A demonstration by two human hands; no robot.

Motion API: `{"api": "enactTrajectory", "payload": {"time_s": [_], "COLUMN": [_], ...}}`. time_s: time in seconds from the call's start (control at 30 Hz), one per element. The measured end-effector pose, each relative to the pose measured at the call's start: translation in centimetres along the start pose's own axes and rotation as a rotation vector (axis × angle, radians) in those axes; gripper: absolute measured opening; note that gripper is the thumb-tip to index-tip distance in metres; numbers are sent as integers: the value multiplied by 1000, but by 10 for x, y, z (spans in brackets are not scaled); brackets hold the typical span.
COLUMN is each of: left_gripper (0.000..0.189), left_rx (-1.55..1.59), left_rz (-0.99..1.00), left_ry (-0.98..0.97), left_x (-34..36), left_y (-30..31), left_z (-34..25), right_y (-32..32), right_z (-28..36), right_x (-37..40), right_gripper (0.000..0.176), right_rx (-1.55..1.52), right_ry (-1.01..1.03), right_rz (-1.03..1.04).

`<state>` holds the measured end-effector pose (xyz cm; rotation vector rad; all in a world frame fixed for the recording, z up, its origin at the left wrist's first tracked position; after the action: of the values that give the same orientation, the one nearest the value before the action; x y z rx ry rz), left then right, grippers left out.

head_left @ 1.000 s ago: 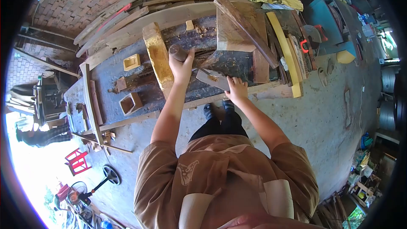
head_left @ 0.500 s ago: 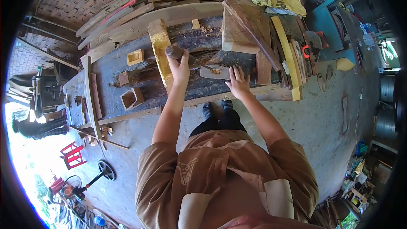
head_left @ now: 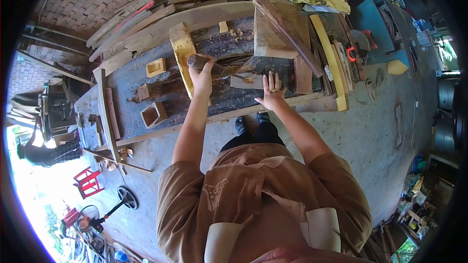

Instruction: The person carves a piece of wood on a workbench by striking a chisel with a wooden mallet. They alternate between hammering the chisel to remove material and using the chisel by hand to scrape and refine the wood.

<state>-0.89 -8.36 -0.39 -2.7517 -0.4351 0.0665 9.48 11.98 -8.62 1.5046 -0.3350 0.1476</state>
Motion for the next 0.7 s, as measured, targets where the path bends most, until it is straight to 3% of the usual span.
{"api": "enactTrajectory", "payload": {"time_s": [0.47,0.7], "left_gripper": [15,18], "left_rx": [-54,-166], "left_rz": [-116,-9], "left_ry": [-55,-114], "left_x": [9,6], "left_y": [-3,-13], "left_z": [0,4], "right_y": [3,1], "right_z": [3,3], "right_x": [0,1], "right_gripper": [103,103], "right_rx": [53,67], "right_ry": [-30,-16], "right_rz": [60,32]}}
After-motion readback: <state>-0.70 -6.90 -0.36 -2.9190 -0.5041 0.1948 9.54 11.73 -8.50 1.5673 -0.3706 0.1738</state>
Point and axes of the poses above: each hand's wrist, its own x-axis away from the middle knuckle, its own y-axis out of the back of the hand, z = x × y, the point moved 1 cm from there along -x, towards the middle knuckle, and after that the axes turned 14 degrees about -z, right-handed, at the moved point
